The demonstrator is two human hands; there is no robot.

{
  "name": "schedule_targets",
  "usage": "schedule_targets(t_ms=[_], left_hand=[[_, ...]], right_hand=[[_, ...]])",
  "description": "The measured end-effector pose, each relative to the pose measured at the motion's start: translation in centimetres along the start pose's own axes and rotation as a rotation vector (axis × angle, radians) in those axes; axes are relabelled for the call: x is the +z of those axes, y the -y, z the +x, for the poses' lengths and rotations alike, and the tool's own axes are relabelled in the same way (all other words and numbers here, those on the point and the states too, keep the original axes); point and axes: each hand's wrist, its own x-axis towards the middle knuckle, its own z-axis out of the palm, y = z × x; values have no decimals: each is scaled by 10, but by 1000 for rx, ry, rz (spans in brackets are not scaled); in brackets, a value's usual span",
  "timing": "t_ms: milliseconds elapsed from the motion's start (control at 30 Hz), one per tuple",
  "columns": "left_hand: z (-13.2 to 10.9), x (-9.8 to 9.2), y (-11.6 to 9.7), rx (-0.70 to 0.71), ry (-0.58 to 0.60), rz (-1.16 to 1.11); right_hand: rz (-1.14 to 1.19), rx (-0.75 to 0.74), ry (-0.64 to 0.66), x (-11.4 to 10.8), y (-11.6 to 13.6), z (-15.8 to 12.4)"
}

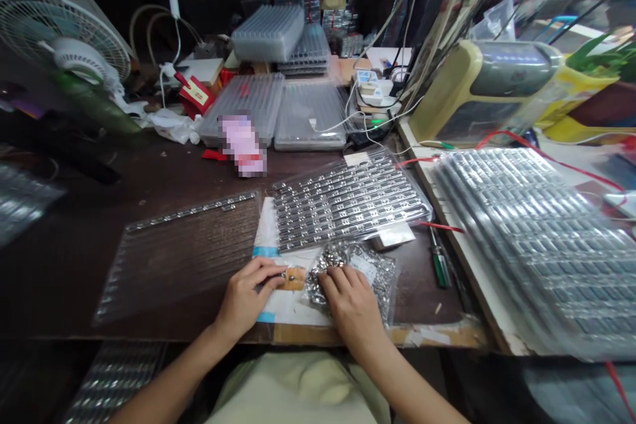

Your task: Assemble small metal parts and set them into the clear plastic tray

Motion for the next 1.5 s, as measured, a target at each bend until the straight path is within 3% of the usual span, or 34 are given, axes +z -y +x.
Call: schedule_targets(t_ms=[233,700,933,1100,1500], left_hand=[[-1,5,-4,52,33,105],[0,8,-6,82,46,172],[1,1,0,7,-174,-21],[3,1,2,-6,-188,-43],[3,2,5,-5,-171,-61]], right_hand=[[162,107,-175,3,-1,0],[474,178,-188,-2,8,14],[388,236,-89,18,30,31],[427,222,-93,20,28,32],[276,177,-105,23,35,36]])
